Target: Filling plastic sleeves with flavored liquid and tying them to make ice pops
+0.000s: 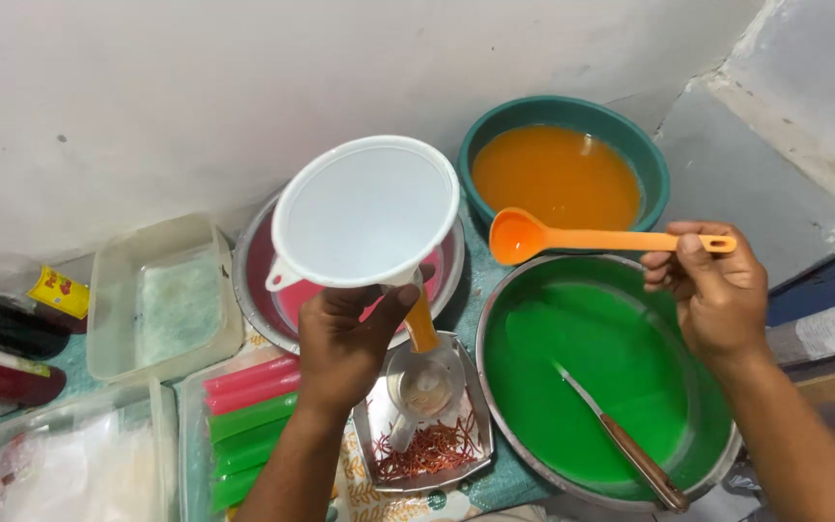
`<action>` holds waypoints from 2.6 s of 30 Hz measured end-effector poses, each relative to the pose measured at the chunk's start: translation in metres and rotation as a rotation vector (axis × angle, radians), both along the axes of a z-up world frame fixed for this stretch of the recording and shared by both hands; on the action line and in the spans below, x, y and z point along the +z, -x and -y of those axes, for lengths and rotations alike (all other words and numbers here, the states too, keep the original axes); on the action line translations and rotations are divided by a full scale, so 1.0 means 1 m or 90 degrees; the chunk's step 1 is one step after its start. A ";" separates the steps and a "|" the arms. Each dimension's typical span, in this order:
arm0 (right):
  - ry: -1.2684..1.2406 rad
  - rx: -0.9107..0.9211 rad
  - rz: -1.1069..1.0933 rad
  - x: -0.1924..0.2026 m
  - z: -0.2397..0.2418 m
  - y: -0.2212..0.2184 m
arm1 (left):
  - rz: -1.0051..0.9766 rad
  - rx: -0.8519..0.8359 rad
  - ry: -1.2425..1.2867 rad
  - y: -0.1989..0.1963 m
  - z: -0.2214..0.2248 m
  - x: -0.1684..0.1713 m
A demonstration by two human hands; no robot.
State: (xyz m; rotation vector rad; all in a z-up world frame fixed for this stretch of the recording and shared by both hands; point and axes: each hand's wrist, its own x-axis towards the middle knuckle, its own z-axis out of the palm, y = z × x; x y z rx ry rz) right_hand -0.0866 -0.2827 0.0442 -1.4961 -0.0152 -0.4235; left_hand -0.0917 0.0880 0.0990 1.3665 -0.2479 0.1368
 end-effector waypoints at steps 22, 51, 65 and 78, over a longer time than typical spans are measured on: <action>0.225 0.120 -0.324 -0.072 -0.161 0.098 | -0.041 0.068 -0.108 0.025 -0.028 -0.074; 0.462 0.074 0.084 -0.001 -0.208 0.069 | 0.014 -0.004 -0.317 0.035 -0.025 -0.145; 0.391 -0.036 0.056 -0.006 -0.181 0.080 | -0.073 0.091 -0.288 0.037 -0.023 -0.126; 0.458 0.157 -0.238 -0.018 -0.173 0.062 | 0.081 0.182 -0.192 0.042 -0.039 -0.051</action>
